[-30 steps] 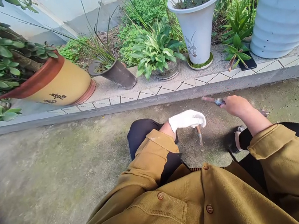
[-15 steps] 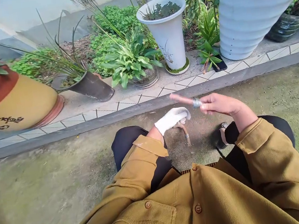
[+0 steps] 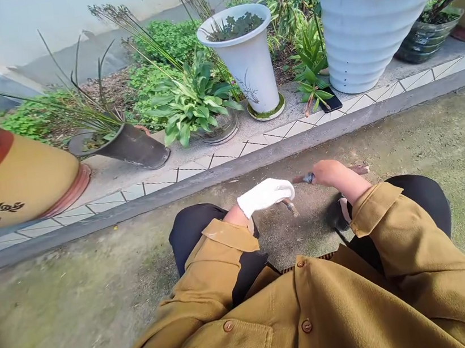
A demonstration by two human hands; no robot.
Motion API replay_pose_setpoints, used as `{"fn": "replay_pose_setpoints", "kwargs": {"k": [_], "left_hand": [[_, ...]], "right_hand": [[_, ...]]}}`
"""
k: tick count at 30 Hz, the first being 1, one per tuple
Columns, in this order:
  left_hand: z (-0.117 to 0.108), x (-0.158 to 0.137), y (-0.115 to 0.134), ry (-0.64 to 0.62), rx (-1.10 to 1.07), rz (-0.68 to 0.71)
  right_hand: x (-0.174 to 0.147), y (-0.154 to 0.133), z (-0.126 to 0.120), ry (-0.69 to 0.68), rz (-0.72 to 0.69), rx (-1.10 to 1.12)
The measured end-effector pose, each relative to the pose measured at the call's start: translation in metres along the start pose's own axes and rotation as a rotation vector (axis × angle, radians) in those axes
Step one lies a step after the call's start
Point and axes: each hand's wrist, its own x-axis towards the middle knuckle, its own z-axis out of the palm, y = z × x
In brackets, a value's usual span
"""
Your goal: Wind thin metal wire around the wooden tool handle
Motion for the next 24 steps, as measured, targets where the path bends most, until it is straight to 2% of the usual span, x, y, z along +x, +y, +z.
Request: {"fn": "replay_pose_setpoints", "kwargs": {"k": [3,5,6,8,10,13,15,17,20,22,24], "left_hand": [[-0.010,-0.006,0.000,0.071,-0.002,-0.021],[-0.014,-0.008,-0.002,0.123,-0.059,-0.049],[-0.014,-0.008,-0.004,0.151,-0.107,-0.057],[-0.013,-0.007,-0.007,0.223,-0.208,-0.059],[-0.009,-0.005,-0.009,0.248,-0.276,-0.065],[-0.003,-0.004,-0.007,0.137,-0.328,-0.112],[0.000,-0.004,-0.003,0.060,-0.334,-0.122],[0.001,-0.004,0.001,0.016,-0.317,-0.108],[0.004,-0.004,0.005,-0.030,-0.257,-0.082],[0.006,-0.004,0.006,-0.061,-0.177,-0.076],[0.007,-0.003,0.007,-0.075,-0.105,-0.077]], "right_hand": [[-0.011,-0.012,-0.003,-0.366,-0.189,0.063],[-0.022,-0.016,-0.013,-0.588,-0.361,0.246],[-0.027,-0.017,-0.020,-0.641,-0.443,0.360],[-0.037,-0.015,-0.032,-0.543,-0.541,0.593],[-0.042,-0.010,-0.041,-0.312,-0.522,0.774],[-0.040,-0.001,-0.042,0.027,-0.388,0.932],[-0.032,0.003,-0.039,0.154,-0.300,0.954],[-0.023,0.005,-0.036,0.222,-0.184,0.855],[-0.011,0.003,-0.032,0.256,0.013,0.441],[-0.007,-0.001,-0.027,0.248,0.088,0.170],[-0.004,-0.007,-0.020,0.199,0.111,-0.002]]}}
